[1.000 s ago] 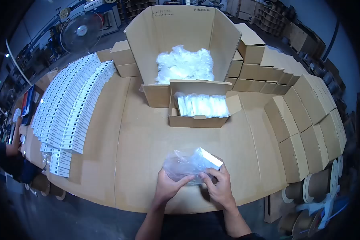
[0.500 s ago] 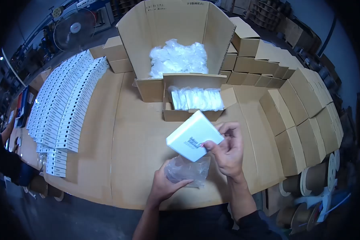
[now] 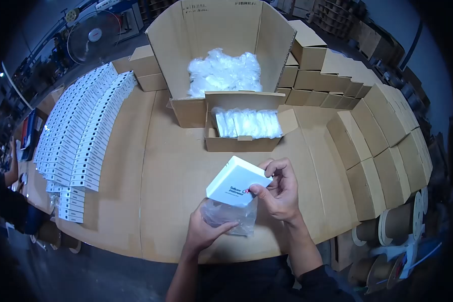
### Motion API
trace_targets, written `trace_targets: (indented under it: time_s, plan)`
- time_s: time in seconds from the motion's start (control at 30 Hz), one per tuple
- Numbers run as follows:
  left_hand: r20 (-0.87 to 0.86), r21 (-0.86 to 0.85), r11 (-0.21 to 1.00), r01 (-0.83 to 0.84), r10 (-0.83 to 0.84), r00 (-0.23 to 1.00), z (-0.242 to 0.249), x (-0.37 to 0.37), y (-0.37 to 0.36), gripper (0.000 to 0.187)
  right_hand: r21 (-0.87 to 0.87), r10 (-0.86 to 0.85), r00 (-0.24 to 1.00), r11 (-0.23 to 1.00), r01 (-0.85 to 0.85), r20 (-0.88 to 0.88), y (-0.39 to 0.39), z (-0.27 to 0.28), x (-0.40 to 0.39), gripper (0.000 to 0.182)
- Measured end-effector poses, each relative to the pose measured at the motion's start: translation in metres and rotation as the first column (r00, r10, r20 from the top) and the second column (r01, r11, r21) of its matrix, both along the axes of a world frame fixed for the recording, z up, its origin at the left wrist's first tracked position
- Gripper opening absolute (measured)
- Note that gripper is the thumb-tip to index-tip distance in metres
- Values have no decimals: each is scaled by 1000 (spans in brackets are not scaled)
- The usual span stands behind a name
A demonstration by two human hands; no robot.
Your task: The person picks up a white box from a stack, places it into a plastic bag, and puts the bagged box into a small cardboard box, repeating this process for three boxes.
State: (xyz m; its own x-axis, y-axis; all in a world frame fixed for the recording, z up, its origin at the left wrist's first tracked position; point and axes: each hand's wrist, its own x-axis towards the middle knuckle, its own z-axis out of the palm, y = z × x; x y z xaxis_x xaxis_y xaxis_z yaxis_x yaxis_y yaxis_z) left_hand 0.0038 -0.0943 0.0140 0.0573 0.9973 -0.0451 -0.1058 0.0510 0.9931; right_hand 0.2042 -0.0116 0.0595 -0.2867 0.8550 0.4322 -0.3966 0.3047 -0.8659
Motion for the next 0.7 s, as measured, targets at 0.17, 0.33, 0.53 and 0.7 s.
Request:
trace_targets:
  time_s: [0.17, 0.33, 0.53, 0.7]
  plan:
    - [-53, 2, 1000, -30, 30, 998, -9, -2, -2, 59, 28, -51, 993, 998, 48, 111, 3, 1, 15, 36]
    - [-171, -23, 999, 26, -30, 985, -15, 1, -4, 61, 220, -131, 970, 972, 85, 206, 15, 6, 19, 31]
    - [-97, 55, 996, -72, 77, 992, -17, 6, -3, 46, 333, -86, 908, 941, -61, 410, 25, 35, 22, 24]
    - [-214, 70, 996, -63, 77, 974, -17, 7, -1, 53, 251, 53, 863, 946, -204, 503, 30, 43, 4, 24]
